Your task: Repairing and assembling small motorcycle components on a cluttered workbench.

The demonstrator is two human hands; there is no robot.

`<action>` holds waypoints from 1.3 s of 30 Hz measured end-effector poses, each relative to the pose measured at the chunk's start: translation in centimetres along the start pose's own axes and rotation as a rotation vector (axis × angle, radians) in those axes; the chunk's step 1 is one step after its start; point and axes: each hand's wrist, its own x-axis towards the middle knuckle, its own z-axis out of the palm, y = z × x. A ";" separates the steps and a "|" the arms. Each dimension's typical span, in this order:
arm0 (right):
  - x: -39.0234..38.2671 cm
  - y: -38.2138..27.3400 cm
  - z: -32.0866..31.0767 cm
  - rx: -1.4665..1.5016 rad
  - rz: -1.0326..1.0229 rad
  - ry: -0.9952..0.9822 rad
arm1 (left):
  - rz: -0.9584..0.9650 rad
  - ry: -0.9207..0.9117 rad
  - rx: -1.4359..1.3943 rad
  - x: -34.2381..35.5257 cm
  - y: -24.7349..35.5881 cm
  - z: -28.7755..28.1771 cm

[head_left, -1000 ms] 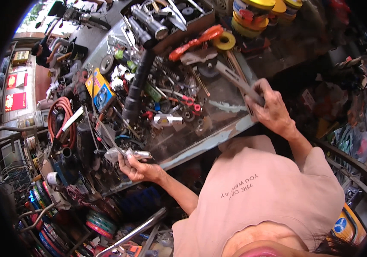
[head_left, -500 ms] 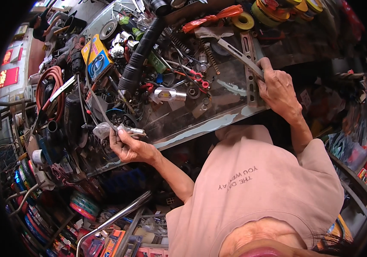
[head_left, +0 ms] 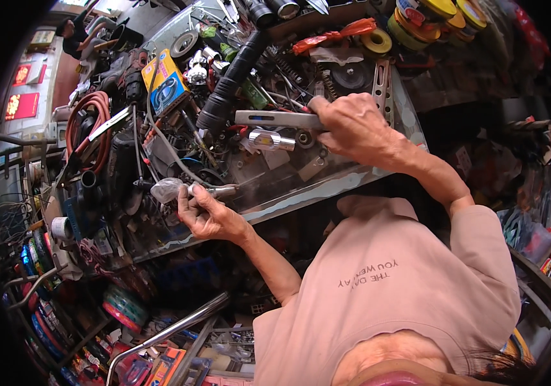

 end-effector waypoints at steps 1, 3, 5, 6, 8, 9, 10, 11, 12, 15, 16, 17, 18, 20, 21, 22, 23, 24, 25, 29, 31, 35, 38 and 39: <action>0.3 -0.3 0.5 0.003 -0.040 -0.029 | -0.022 -0.007 0.010 0.0 -0.1 -0.3; 0.3 -1.3 0.7 0.007 -0.094 -0.078 | -0.050 0.002 -0.014 0.0 0.0 -0.4; 0.1 -1.5 1.5 0.081 -0.100 -0.084 | -0.067 0.011 -0.012 0.1 0.1 -0.4; 0.1 -1.3 1.8 0.117 -0.094 -0.076 | -0.087 0.012 -0.008 0.2 0.1 -0.4; 0.0 -1.1 1.8 0.144 -0.077 -0.099 | -0.078 0.007 -0.020 0.2 0.0 -0.3; 0.0 -1.0 1.7 0.175 -0.055 -0.125 | -0.068 0.004 -0.011 0.2 0.0 -0.1; -0.1 -0.8 1.5 0.169 -0.052 -0.114 | -0.057 -0.001 -0.004 0.1 0.0 0.1; -0.3 -0.6 1.2 0.202 -0.052 -0.094 | -0.045 -0.003 0.000 0.1 0.0 0.1; -0.5 -0.3 0.8 0.231 -0.044 -0.070 | -0.050 -0.012 -0.002 0.1 0.2 0.1; -0.8 0.8 -1.6 0.186 0.011 0.146 | -0.060 0.002 0.051 0.3 -0.7 -0.6; -0.6 1.7 -2.4 0.143 0.025 0.213 | -0.062 0.025 0.026 0.4 -0.9 -0.6; -0.3 3.1 -3.0 0.099 0.043 0.262 | -0.042 0.029 0.012 0.4 -0.7 -0.5; 0.2 4.0 -4.2 0.072 0.115 0.252 | -0.023 0.036 0.000 0.5 -0.4 -0.3; 1.6 6.8 -5.0 -0.135 -0.065 0.381 | -0.004 0.050 0.009 0.4 -0.1 -0.1; 2.4 7.7 -5.0 -0.177 -0.075 0.343 | 0.029 0.030 0.040 0.4 -0.1 0.0; 3.2 8.1 -4.8 -0.218 -0.086 0.306 | 0.064 0.014 0.073 0.3 -0.1 0.1; 3.8 8.3 -4.4 -0.207 -0.114 0.339 | 0.029 0.006 0.033 0.2 -0.2 0.2; 4.5 8.2 -4.0 -0.200 -0.127 0.343 | 0.026 -0.001 0.047 0.2 -0.2 0.1; 5.2 8.1 -3.5 -0.260 -0.066 0.298 | 0.026 0.001 0.051 0.1 -0.1 0.1; 6.5 8.1 -2.5 -0.304 -0.048 0.251 | 0.014 0.023 0.040 0.2 -0.4 -0.7; 6.4 8.1 -2.3 -0.257 -0.110 0.280 | 0.000 0.024 -0.017 0.0 0.1 -0.6; 6.4 5.6 -2.6 -0.104 -0.246 0.198 | -0.012 0.059 0.009 0.0 -0.7 -0.6; 6.7 2.1 -3.0 -0.003 -0.291 0.181 | 0.005 0.063 0.029 0.1 -0.3 -0.8; 7.4 2.2 -2.3 0.023 -0.393 0.287 | 0.006 0.052 0.014 0.0 -0.2 -0.3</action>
